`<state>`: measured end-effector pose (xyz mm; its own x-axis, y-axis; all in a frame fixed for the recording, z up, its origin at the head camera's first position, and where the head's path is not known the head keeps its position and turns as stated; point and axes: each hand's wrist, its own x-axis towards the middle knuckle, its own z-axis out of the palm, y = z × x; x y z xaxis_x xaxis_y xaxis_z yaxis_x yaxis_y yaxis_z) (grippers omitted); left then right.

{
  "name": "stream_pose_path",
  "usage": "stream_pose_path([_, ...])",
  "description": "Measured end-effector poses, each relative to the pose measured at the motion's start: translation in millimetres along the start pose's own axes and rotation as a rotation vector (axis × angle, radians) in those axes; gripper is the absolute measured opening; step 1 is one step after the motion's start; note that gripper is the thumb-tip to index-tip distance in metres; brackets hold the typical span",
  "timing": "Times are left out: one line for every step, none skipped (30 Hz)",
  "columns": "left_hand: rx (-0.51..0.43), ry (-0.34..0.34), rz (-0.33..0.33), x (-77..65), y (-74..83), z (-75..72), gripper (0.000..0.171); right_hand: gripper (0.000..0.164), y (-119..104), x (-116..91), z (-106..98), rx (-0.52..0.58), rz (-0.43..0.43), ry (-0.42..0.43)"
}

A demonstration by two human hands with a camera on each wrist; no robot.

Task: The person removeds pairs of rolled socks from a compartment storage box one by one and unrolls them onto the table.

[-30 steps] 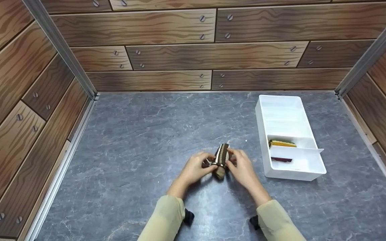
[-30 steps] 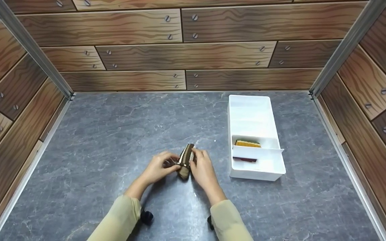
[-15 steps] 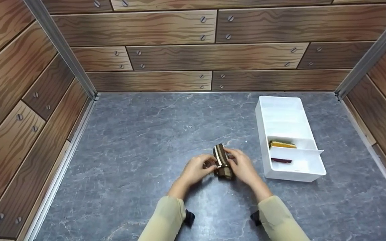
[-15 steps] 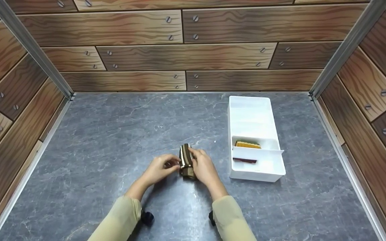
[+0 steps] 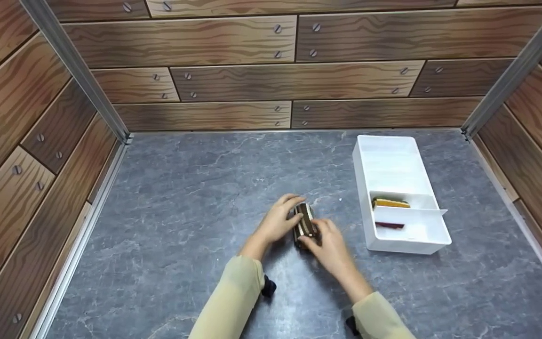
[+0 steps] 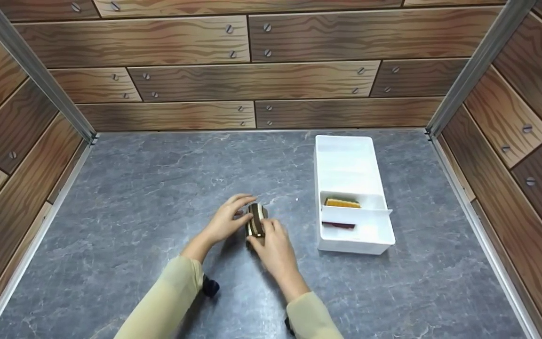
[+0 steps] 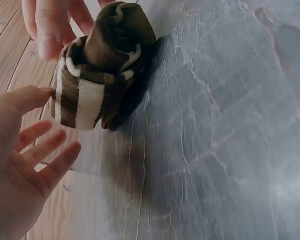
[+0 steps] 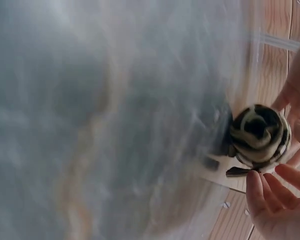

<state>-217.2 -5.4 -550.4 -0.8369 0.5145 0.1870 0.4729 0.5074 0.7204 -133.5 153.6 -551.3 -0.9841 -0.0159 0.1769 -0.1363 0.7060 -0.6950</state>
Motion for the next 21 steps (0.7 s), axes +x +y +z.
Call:
stream_pose_path([0.002, -0.005, -0.004, 0.6, 0.0, 0.8, 0.039, 0.056, 0, -1, 2, -0.007, -0.007, 0.000])
stream_pose_path([0.001, -0.009, -0.011, 1.1, -0.1, 1.6, 0.038, 0.057, 0, -2, 3, -0.009, -0.012, 0.002])
stream_pose_path([0.000, -0.013, -0.020, 1.2, -0.2, 2.2, 0.036, 0.057, 0, -2, 4, -0.008, -0.016, 0.004])
stream_pose_path([-0.003, -0.014, -0.028, 1.2, -0.3, 2.6, 0.035, 0.057, 1, -2, 5, -0.007, -0.022, 0.010])
stream_pose_path([-0.007, -0.015, -0.034, 0.9, -0.5, 2.9, 0.034, 0.057, 1, -2, 5, -0.007, -0.026, 0.016])
stream_pose_path([-0.015, -0.013, -0.037, 0.4, -0.7, 3.0, 0.034, 0.056, 1, -2, 5, -0.006, -0.032, 0.020])
stream_pose_path([-0.026, -0.011, -0.040, -0.4, -1.1, 2.9, 0.035, 0.055, 2, -2, 4, -0.006, -0.035, 0.019])
stream_pose_path([-0.035, -0.008, -0.044, -1.3, -1.5, 2.8, 0.035, 0.054, 2, -2, 4, -0.005, -0.033, 0.016])
stream_pose_path([-0.045, -0.004, -0.046, -2.3, -2.1, 2.5, 0.035, 0.054, 2, -1, 3, -0.007, -0.033, 0.012])
stream_pose_path([-0.058, 0.000, -0.046, -3.4, -2.7, 2.4, 0.035, 0.053, 2, -1, 2, -0.012, -0.038, 0.009])
stream_pose_path([-0.073, 0.003, -0.048, -4.6, -3.2, 2.2, 0.036, 0.053, 3, -1, 2, -0.016, -0.041, 0.004])
stream_pose_path([-0.089, 0.007, -0.048, -5.7, -3.9, 2.1, 0.036, 0.052, 3, 0, 1, -0.018, -0.047, -0.002])
stream_pose_path([-0.104, 0.009, -0.052, -6.9, -4.3, 1.9, 0.036, 0.052, 4, 0, 0, -0.019, -0.050, -0.008])
stream_pose_path([-0.117, 0.013, -0.052, -7.9, -4.6, 1.5, 0.037, 0.051, 4, 1, 0, -0.019, -0.055, -0.011])
stream_pose_path([-0.130, 0.017, -0.052, -8.9, -4.9, 1.3, 0.037, 0.050, 4, 1, -1, -0.018, -0.060, -0.014])
stream_pose_path([-0.142, 0.020, -0.052, -9.7, -5.2, 1.2, 0.038, 0.050, 5, 2, -2, -0.015, -0.064, -0.019])
stream_pose_path([-0.149, 0.024, -0.052, -10.6, -5.3, 0.9, 0.038, 0.049, 5, 2, -2, -0.008, -0.063, -0.026])
stream_pose_path([-0.155, 0.029, -0.051, -11.3, -5.6, 0.8, 0.038, 0.049, 5, 3, -3, -0.001, -0.064, -0.032])
stream_pose_path([-0.156, 0.033, -0.052, -12.1, -5.5, 0.4, 0.037, 0.049, 6, 4, -4, 0.005, -0.063, -0.040])
stream_pose_path([-0.153, 0.040, -0.051, -12.8, -5.7, 0.2, 0.037, 0.049, 6, 5, -4, 0.009, -0.061, -0.049])
stream_pose_path([-0.151, 0.045, -0.049, -13.6, -5.9, 0.1, 0.037, 0.049, 7, 6, -5, 0.010, -0.059, -0.060])
